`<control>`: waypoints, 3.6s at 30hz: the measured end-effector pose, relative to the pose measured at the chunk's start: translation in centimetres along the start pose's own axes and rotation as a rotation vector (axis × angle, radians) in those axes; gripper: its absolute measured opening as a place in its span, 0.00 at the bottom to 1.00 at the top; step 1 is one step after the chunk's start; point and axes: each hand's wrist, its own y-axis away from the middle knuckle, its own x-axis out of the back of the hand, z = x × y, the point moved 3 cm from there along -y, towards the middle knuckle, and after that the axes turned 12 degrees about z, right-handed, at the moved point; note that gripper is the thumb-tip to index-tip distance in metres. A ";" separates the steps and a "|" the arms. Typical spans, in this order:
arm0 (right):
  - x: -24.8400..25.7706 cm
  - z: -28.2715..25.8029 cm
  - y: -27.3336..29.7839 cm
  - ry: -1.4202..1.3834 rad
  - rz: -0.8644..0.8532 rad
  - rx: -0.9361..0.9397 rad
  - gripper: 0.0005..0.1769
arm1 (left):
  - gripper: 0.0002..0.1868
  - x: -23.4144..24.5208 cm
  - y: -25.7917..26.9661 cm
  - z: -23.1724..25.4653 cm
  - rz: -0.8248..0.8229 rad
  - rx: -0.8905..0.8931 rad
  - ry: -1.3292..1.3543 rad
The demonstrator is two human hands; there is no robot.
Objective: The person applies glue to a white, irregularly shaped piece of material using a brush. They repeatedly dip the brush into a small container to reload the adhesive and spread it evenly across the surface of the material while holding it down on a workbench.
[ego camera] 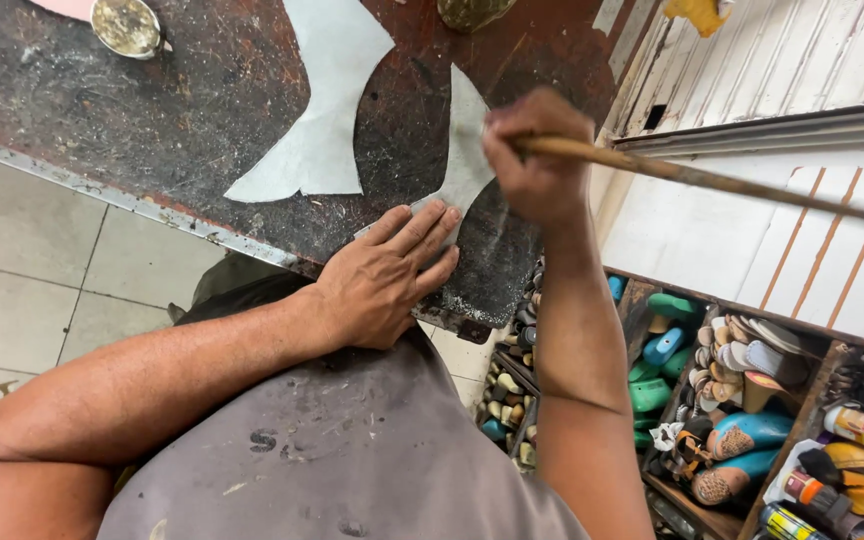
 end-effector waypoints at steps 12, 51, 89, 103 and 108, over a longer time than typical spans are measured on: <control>4.0 3.8 1.7 0.240 0.211 0.093 0.10 | 0.55 1.0 -0.4 0.4 -0.072 0.013 -0.003; 3.4 2.7 3.0 0.163 0.195 0.021 0.08 | 0.56 1.1 -0.2 0.7 -0.086 0.035 0.000; 4.7 0.1 2.4 0.399 0.112 -0.645 0.29 | 0.58 0.5 -0.4 0.4 0.036 -0.011 -0.055; 6.2 -7.0 4.9 0.542 0.225 -0.175 0.34 | 0.53 15.2 1.3 4.3 0.251 0.288 0.138; -0.8 -14.2 10.4 -0.231 -0.120 -0.032 0.54 | 0.50 19.8 7.6 4.2 0.205 0.287 0.364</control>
